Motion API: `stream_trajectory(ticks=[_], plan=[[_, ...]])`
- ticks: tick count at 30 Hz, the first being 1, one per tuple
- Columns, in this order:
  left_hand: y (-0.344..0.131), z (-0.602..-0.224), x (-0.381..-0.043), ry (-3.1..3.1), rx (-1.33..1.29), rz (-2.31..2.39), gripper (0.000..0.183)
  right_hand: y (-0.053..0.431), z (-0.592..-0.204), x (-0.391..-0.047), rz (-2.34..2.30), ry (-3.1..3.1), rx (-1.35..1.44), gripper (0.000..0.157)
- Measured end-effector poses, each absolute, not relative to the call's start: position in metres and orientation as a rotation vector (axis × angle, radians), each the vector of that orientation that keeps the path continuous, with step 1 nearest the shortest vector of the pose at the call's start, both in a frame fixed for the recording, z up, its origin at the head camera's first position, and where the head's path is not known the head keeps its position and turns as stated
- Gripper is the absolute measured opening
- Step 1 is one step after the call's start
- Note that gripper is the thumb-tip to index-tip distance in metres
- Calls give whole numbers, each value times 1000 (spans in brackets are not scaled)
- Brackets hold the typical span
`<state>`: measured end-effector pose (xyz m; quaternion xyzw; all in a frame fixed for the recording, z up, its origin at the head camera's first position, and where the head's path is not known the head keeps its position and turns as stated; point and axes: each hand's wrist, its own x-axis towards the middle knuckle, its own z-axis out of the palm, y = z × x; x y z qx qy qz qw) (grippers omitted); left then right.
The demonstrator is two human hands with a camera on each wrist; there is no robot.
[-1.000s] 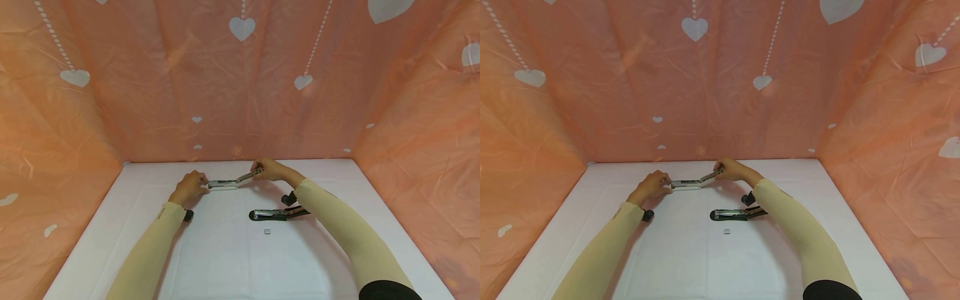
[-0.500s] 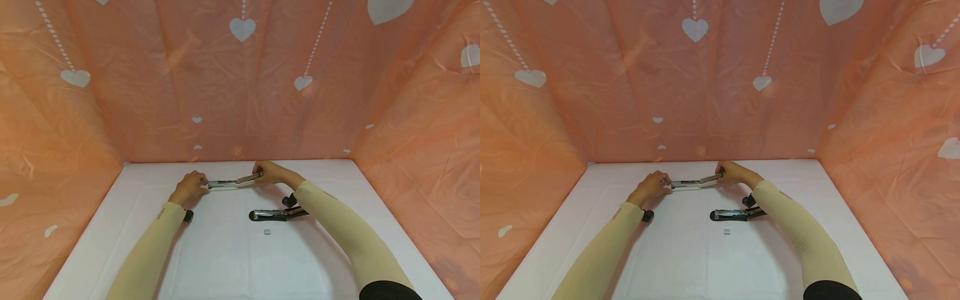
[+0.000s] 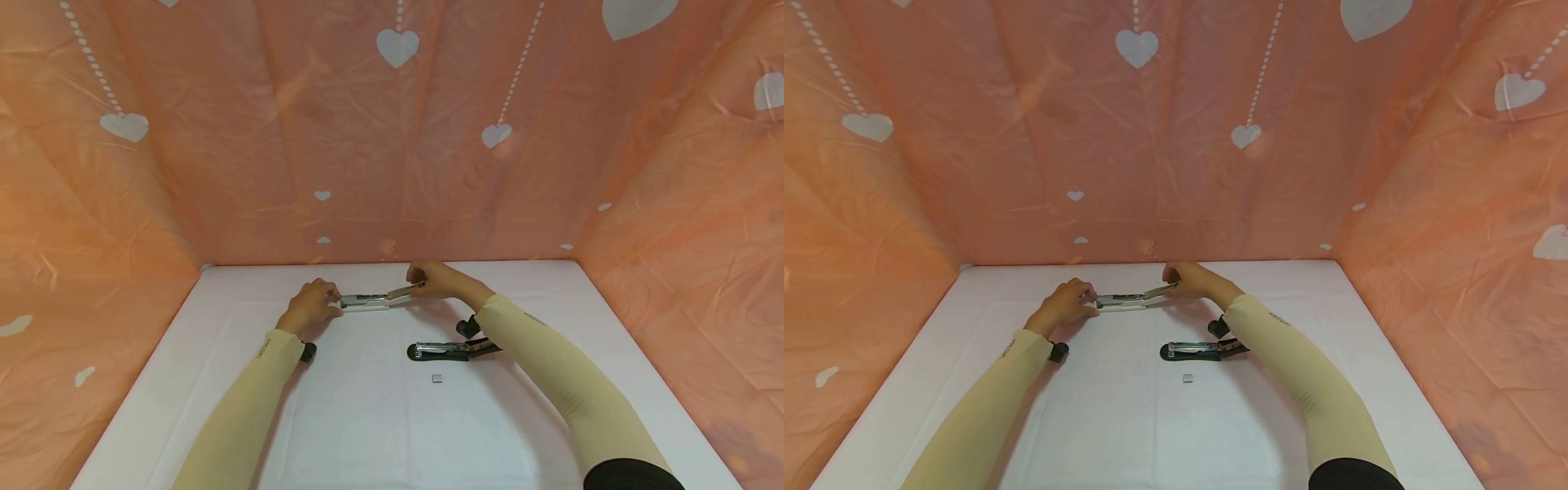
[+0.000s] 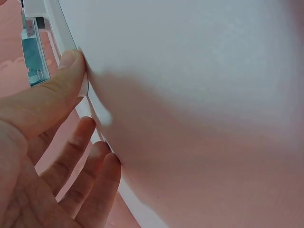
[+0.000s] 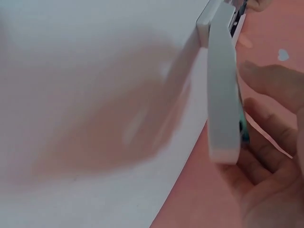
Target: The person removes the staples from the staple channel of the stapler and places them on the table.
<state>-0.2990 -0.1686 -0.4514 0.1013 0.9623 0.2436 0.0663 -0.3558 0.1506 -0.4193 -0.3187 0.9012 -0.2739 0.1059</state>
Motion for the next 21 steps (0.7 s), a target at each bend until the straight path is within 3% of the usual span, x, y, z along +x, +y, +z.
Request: stream_trajectory(ticks=[9,21], plan=[[-168,-454,-301,2893,296,736,29,129,-416,-351,-868,2666,-997,33],[-170,-452,-299,2888,287,743,28,104,-424,-347,-979,2641,-1075,22]])
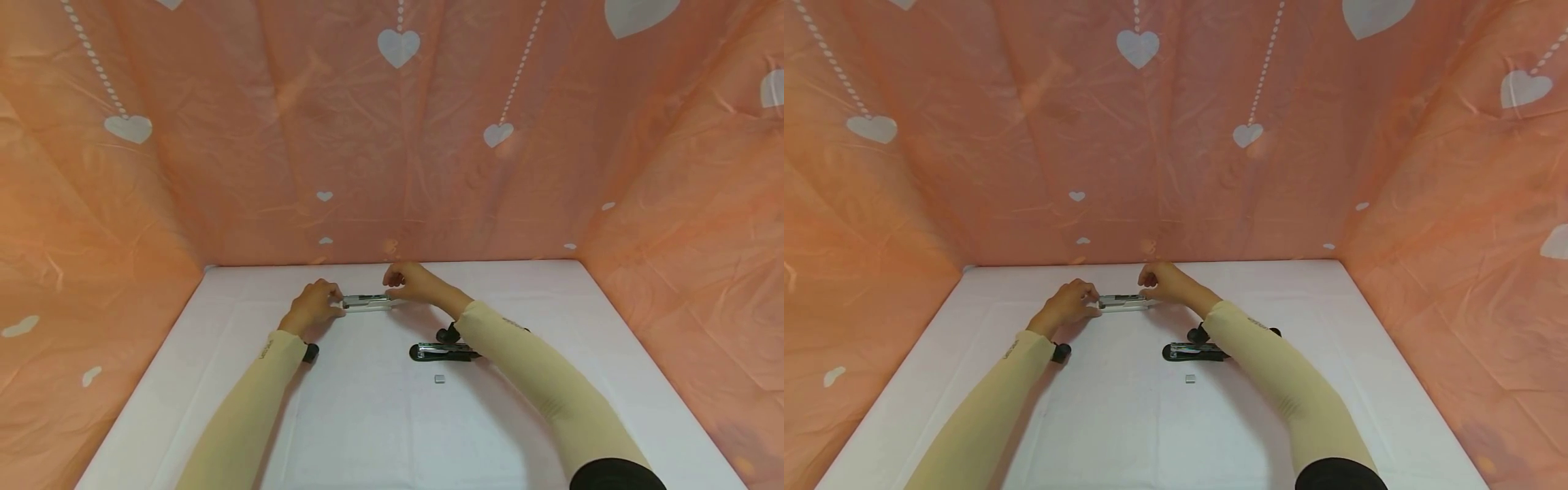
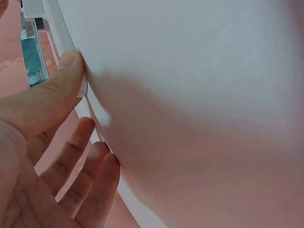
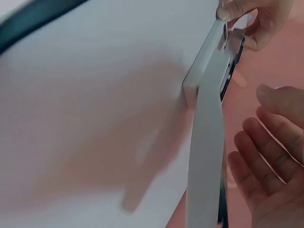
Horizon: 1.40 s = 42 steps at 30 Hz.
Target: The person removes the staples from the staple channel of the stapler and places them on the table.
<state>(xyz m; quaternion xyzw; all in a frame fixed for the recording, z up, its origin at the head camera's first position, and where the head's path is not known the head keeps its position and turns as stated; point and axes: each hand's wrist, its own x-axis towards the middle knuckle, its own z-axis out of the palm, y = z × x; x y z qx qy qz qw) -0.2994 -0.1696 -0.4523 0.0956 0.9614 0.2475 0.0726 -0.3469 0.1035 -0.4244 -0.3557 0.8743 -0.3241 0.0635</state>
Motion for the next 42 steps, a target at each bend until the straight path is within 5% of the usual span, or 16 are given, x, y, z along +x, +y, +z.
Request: stream_trajectory(ticks=[42], plan=[[-172,-458,-303,2933,313,696,30,47,-440,-337,-723,2702,-1136,14]])
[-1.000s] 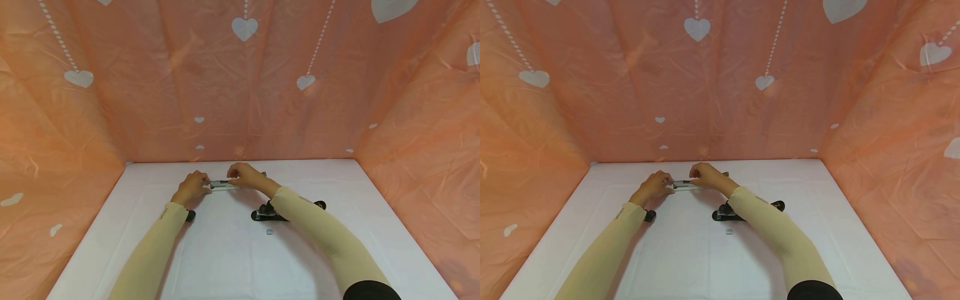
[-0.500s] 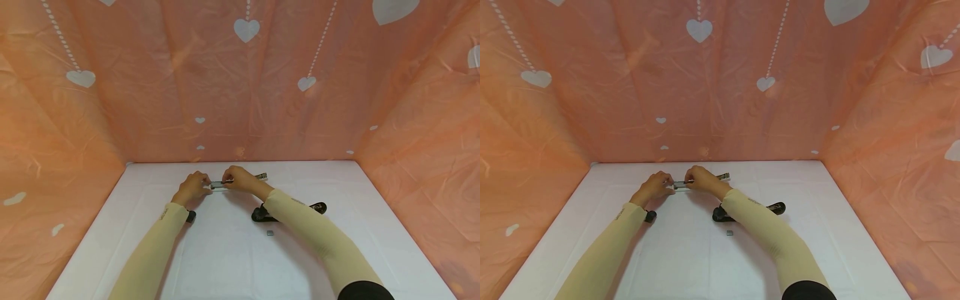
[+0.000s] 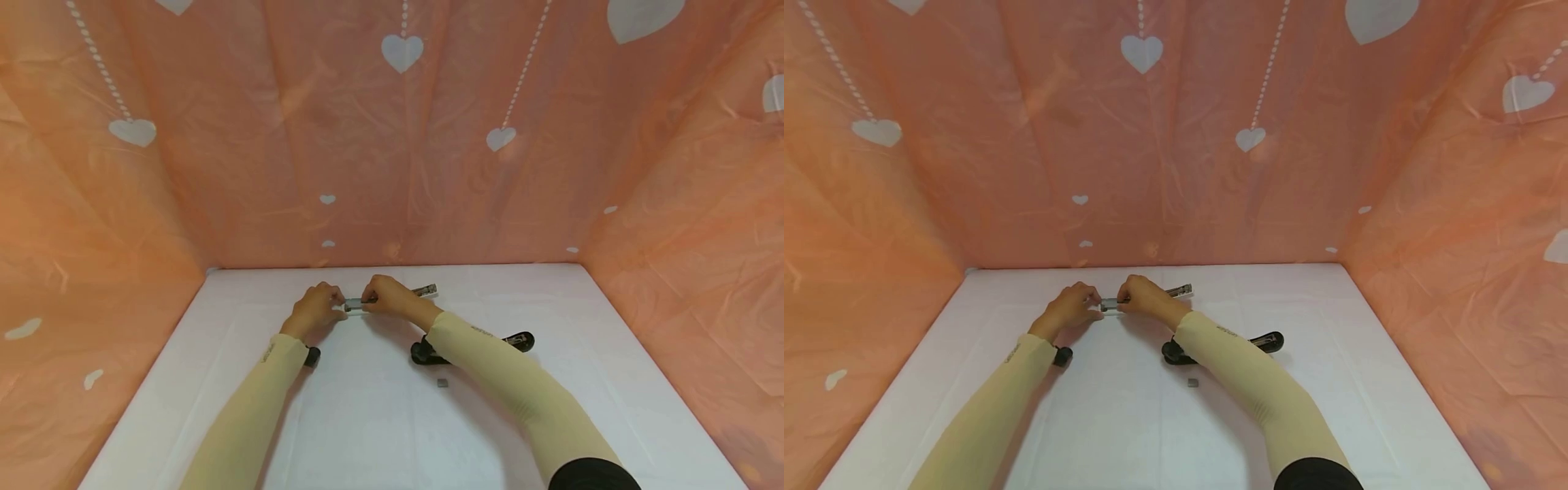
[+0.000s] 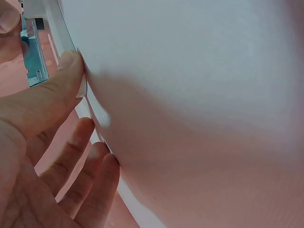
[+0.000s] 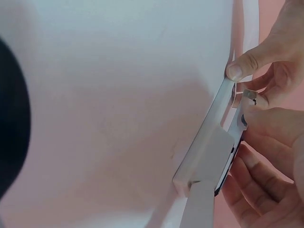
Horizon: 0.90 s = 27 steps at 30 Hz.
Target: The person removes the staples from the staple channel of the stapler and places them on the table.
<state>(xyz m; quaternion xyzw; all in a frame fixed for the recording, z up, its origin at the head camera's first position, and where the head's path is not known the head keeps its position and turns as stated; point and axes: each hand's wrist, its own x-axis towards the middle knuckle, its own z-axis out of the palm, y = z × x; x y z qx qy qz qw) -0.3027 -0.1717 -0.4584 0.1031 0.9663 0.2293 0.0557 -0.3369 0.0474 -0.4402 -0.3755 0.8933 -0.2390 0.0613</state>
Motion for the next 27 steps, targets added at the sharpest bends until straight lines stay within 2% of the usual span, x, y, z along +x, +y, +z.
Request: stream_trajectory(ticks=[15,27], plan=[[-171,-457,-303,2924,309,710,30,44,-441,-338,-704,2711,-1099,14],[-170,-457,-302,2922,313,710,29,46,-437,-335,-822,2689,-920,19]])
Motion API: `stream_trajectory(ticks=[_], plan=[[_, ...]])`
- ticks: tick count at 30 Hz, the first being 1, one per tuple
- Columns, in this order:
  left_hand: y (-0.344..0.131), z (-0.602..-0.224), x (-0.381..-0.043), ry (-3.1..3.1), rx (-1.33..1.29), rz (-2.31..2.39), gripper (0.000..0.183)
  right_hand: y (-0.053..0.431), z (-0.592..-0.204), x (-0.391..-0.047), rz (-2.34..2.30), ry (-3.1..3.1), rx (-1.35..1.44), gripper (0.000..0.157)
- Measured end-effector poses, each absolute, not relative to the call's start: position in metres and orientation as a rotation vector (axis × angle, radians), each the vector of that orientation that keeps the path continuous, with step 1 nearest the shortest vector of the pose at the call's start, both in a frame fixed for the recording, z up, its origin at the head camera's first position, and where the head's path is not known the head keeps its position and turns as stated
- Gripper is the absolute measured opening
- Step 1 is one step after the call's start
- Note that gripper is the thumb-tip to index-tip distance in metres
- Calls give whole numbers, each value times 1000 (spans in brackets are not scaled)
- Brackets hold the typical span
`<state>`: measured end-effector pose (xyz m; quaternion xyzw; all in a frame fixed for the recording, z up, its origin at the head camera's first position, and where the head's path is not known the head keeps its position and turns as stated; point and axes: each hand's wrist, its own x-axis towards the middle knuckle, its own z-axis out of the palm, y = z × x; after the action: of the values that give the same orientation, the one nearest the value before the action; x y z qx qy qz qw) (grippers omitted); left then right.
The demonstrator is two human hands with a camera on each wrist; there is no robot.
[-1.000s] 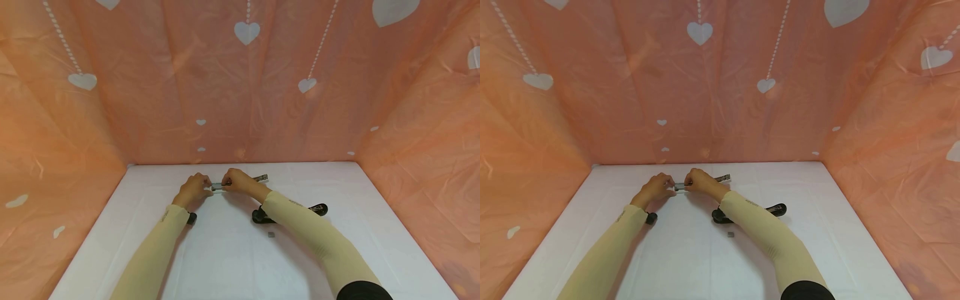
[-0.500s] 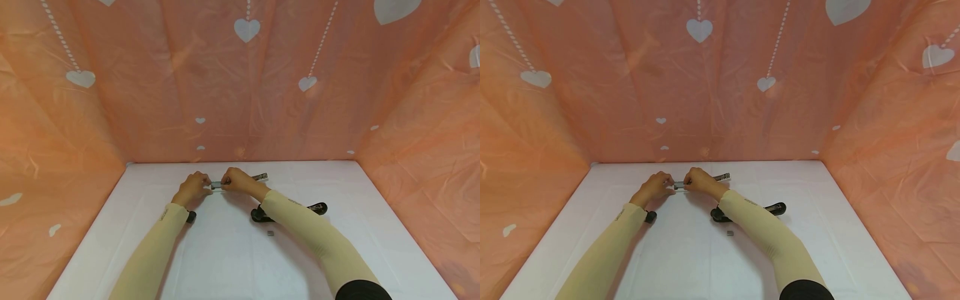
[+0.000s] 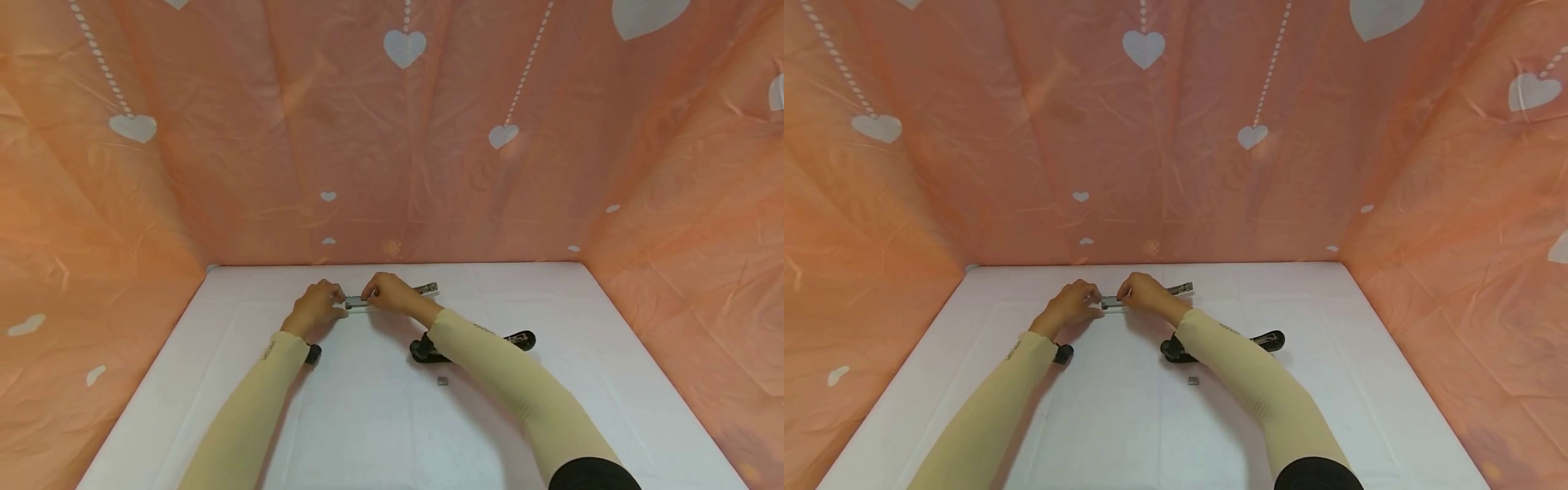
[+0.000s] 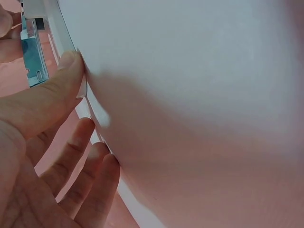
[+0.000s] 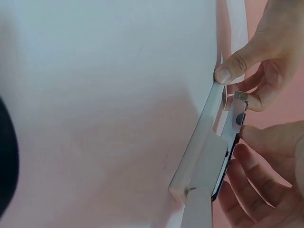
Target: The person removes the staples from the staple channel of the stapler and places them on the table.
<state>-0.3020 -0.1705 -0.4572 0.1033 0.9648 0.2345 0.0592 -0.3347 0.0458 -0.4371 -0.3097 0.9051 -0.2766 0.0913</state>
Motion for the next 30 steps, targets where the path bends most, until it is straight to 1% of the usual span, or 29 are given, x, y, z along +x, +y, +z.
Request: stream_trajectory(ticks=[7,18,30], plan=[[-170,-458,-303,2922,296,724,28,46,-433,-334,-851,2684,-860,14],[-171,-457,-301,2911,287,716,29,38,-433,-338,-852,2698,-851,5],[-172,-456,-301,2908,305,713,30,29,-434,-339,-805,2767,-810,9]])
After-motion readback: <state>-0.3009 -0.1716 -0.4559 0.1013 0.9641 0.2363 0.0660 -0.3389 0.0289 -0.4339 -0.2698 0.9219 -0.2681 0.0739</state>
